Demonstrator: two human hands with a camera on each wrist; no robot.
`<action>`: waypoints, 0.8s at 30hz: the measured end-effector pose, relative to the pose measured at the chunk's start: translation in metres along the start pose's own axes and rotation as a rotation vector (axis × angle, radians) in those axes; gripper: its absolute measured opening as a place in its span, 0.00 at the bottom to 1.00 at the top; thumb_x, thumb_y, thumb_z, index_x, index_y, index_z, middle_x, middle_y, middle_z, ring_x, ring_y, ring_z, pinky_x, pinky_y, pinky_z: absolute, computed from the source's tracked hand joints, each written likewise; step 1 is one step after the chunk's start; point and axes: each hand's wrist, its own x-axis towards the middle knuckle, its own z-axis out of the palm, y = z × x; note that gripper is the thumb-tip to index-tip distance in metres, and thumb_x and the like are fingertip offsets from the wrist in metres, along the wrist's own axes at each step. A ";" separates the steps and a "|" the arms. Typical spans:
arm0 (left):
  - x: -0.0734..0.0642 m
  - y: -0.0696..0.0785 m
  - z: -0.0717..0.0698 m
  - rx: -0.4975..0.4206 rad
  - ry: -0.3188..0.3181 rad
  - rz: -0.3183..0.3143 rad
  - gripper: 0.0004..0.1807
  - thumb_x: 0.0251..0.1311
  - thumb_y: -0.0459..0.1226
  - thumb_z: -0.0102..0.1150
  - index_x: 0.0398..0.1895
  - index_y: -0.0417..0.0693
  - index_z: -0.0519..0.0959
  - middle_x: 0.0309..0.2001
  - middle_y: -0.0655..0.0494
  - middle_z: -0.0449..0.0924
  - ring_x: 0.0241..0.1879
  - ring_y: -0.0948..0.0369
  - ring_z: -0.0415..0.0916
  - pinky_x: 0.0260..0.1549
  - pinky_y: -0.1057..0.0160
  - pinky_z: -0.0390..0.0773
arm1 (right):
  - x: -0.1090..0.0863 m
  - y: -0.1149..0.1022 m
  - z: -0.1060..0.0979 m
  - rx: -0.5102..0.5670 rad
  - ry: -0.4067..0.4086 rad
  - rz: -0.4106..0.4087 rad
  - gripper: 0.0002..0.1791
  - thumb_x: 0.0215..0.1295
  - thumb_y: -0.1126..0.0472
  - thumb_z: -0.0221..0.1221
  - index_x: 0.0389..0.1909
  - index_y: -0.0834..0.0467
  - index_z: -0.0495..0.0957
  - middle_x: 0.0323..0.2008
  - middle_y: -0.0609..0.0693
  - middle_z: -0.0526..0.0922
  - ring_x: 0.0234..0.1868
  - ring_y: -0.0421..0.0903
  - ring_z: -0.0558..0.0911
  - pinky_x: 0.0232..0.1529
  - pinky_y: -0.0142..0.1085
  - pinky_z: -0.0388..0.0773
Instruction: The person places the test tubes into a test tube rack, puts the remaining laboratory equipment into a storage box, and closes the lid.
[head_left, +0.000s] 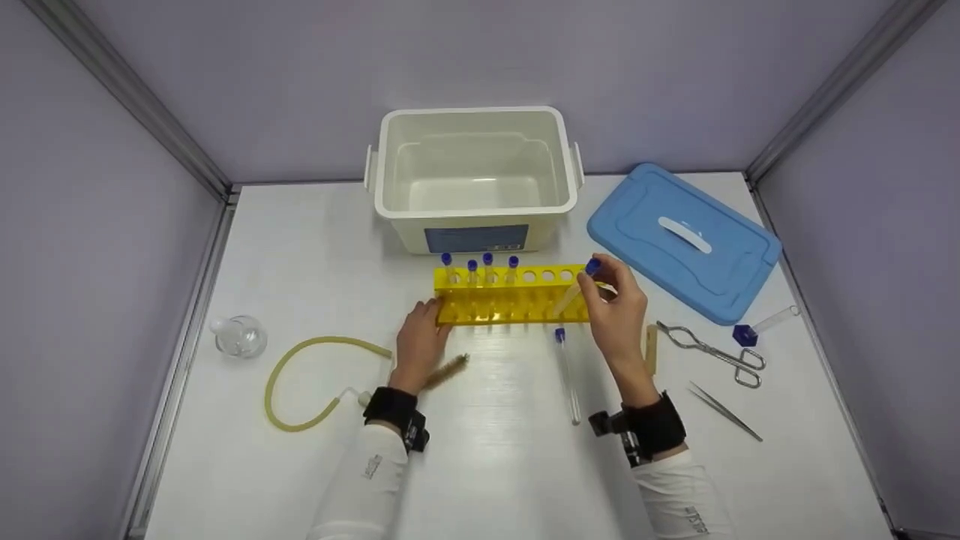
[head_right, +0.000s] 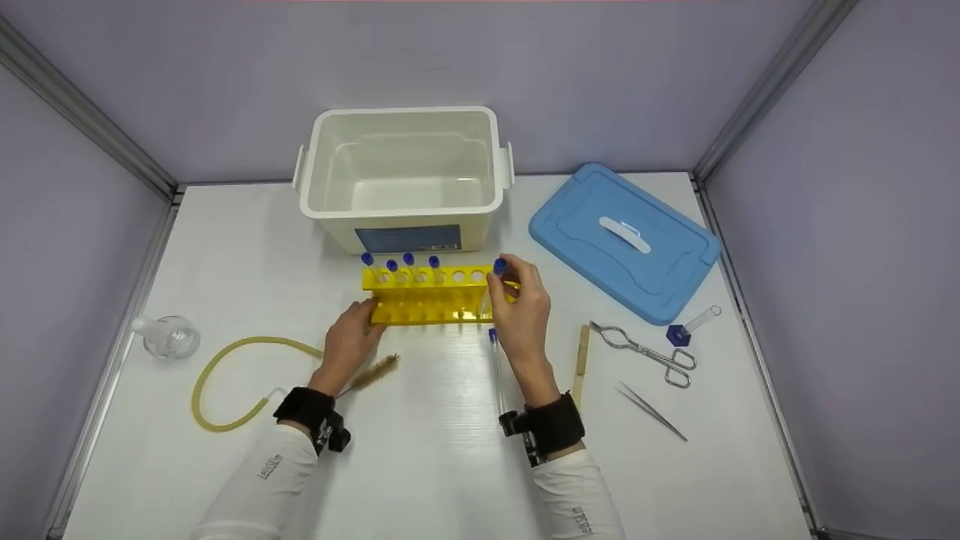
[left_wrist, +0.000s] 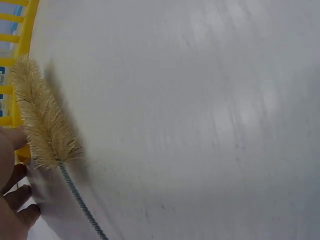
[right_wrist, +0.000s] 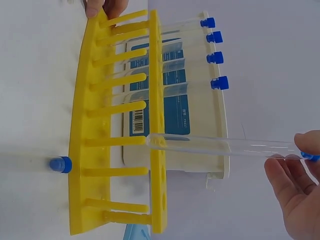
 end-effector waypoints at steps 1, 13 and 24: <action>-0.001 0.000 0.001 -0.001 -0.005 -0.003 0.26 0.72 0.40 0.64 0.70 0.39 0.76 0.62 0.37 0.81 0.59 0.40 0.80 0.59 0.44 0.83 | 0.000 0.000 0.000 0.004 0.002 -0.002 0.19 0.71 0.68 0.64 0.60 0.70 0.78 0.47 0.65 0.85 0.47 0.44 0.86 0.47 0.17 0.81; -0.006 -0.001 0.003 -0.010 -0.015 -0.017 0.27 0.73 0.40 0.64 0.71 0.40 0.76 0.63 0.37 0.80 0.60 0.40 0.80 0.59 0.43 0.82 | -0.001 -0.001 0.007 0.074 -0.003 0.011 0.18 0.72 0.70 0.63 0.59 0.71 0.77 0.50 0.67 0.84 0.52 0.58 0.87 0.52 0.19 0.81; 0.000 -0.001 0.000 -0.009 -0.023 -0.027 0.27 0.73 0.40 0.64 0.72 0.42 0.75 0.64 0.39 0.80 0.60 0.41 0.80 0.60 0.43 0.82 | 0.010 -0.005 0.016 0.118 -0.009 -0.015 0.18 0.72 0.70 0.63 0.59 0.71 0.76 0.50 0.65 0.84 0.52 0.49 0.88 0.55 0.24 0.84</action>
